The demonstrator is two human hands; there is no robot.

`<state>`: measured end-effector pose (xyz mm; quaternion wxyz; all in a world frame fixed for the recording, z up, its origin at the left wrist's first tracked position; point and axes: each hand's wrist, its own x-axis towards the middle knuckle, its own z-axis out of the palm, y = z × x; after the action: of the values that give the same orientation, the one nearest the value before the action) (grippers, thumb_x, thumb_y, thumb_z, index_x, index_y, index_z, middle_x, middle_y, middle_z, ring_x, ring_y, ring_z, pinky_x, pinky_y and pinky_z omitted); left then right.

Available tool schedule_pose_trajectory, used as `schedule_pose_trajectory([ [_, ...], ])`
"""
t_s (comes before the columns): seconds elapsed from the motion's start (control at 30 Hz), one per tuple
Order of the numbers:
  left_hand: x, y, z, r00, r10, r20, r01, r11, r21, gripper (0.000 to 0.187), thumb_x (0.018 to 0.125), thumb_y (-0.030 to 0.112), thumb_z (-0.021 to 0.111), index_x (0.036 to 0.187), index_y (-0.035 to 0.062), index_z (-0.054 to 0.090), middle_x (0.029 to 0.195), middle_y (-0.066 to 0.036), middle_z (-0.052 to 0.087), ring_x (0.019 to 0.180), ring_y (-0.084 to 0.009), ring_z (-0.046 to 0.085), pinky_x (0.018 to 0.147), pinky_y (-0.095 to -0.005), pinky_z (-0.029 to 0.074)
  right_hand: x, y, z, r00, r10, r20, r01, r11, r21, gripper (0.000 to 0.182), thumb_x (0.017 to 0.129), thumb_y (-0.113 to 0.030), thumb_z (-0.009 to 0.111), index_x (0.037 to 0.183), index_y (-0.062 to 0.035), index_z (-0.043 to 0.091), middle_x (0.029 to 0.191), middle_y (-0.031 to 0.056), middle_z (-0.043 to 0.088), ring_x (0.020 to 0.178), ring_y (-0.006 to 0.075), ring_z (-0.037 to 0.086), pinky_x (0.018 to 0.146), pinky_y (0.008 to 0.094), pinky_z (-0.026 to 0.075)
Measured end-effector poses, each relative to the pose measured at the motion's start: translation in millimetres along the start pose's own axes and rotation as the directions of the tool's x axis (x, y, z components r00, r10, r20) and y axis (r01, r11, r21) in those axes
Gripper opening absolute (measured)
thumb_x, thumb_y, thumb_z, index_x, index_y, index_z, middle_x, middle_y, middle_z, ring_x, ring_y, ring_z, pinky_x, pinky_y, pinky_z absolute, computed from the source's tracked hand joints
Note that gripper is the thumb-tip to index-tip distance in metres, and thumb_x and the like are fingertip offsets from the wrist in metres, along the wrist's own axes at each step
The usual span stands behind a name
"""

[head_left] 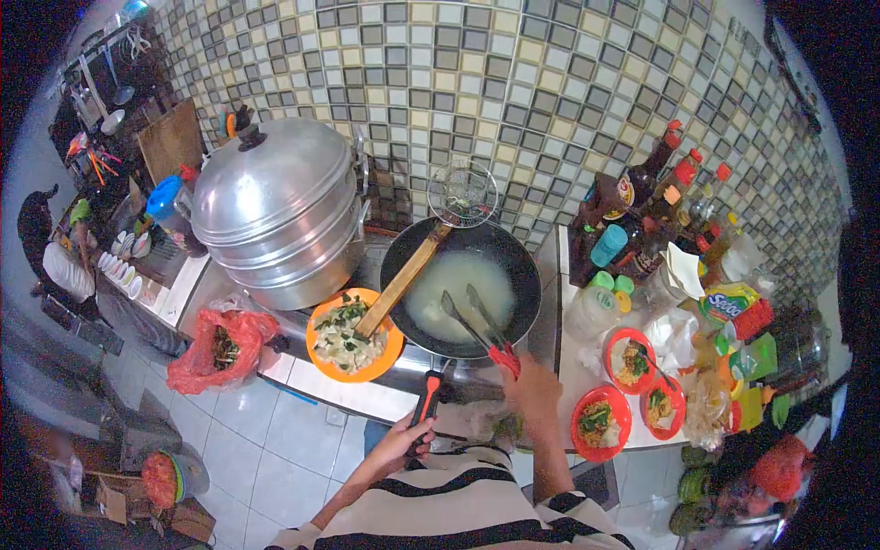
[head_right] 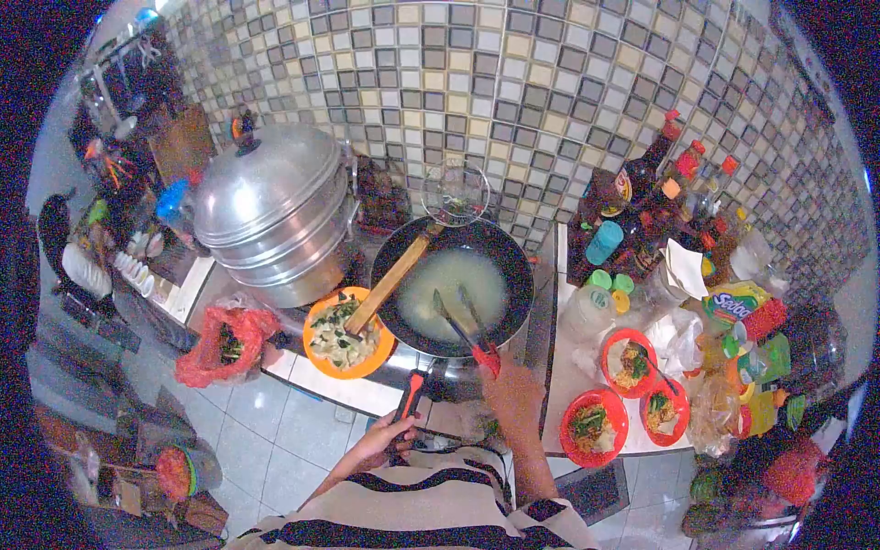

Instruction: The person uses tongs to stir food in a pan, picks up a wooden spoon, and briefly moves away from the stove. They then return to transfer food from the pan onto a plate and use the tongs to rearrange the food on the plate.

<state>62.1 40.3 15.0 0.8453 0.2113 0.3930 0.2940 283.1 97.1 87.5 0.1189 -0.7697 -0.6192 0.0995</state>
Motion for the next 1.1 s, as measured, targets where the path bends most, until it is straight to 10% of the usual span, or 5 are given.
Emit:
schedule_pose_trajectory([
  [0.5, -23.3, 6.3, -43.5, 0.959, 0.241, -0.148, -0.161, 0.896, 0.414, 0.046, 0.085, 0.034, 0.054, 0.119, 0.0070, 0.040, 0.085, -0.004, 0.052, 0.072, -0.0127, 0.054, 0.065, -0.0272, 0.047, -17.3, 60.5, -15.2, 0.986, 0.159, -0.048, -0.129, 0.916, 0.379, 0.042, 0.075, -0.041, 0.059, 0.083, 0.0003, 0.057, 0.068, 0.0181, 0.059, 0.067, 0.0335, 0.059, 0.061, 0.0418, 0.044],
  [0.63, -22.7, 15.3, -100.7, 0.736, 0.590, -0.332, 0.141, 0.346, 0.928, 0.059, 0.080, 0.036, 0.057, 0.124, 0.0050, 0.035, 0.085, -0.019, 0.061, 0.078, -0.0301, 0.061, 0.066, -0.0383, 0.049, -22.8, 73.2, 1.0, 0.979, 0.201, -0.031, -0.157, 0.843, 0.514, 0.044, 0.074, -0.040, 0.062, 0.083, 0.0031, 0.057, 0.067, 0.0179, 0.059, 0.063, 0.0305, 0.059, 0.059, 0.0380, 0.044],
  [0.73, -30.9, 37.2, -113.0, 0.700, 0.578, -0.420, 0.420, 0.143, 0.896, 0.063, 0.080, 0.035, 0.055, 0.131, 0.0101, 0.028, 0.091, -0.023, 0.059, 0.084, -0.0368, 0.058, 0.071, -0.0438, 0.047, -26.1, 68.8, -5.4, 0.986, 0.167, 0.015, -0.150, 0.841, 0.520, 0.045, 0.074, -0.039, 0.062, 0.084, 0.0044, 0.058, 0.068, 0.0175, 0.059, 0.063, 0.0292, 0.059, 0.060, 0.0376, 0.044],
  [0.97, -24.4, 49.0, -126.0, 0.777, 0.480, -0.408, 0.387, 0.148, 0.910, 0.071, 0.079, 0.037, 0.054, 0.137, 0.0247, 0.014, 0.092, -0.023, 0.060, 0.088, -0.0376, 0.057, 0.077, -0.0453, 0.045, -27.5, 73.8, 2.5, 0.983, 0.184, 0.006, -0.160, 0.840, 0.518, 0.044, 0.075, -0.039, 0.062, 0.081, 0.0042, 0.058, 0.067, 0.0173, 0.059, 0.064, 0.0274, 0.059, 0.060, 0.0361, 0.044],
  [1.1, -11.5, 37.4, -135.1, 0.785, 0.477, -0.395, 0.380, 0.132, 0.915, 0.071, 0.080, 0.036, 0.054, 0.137, 0.0276, 0.012, 0.090, -0.023, 0.060, 0.086, -0.0377, 0.058, 0.076, -0.0454, 0.045, -26.6, 84.4, 12.7, 0.991, 0.124, -0.057, -0.076, 0.848, 0.524, 0.036, 0.078, -0.034, 0.060, 0.079, 0.0022, 0.056, 0.058, 0.0084, 0.056, 0.048, 0.0135, 0.052, 0.048, 0.0275, 0.042],
])
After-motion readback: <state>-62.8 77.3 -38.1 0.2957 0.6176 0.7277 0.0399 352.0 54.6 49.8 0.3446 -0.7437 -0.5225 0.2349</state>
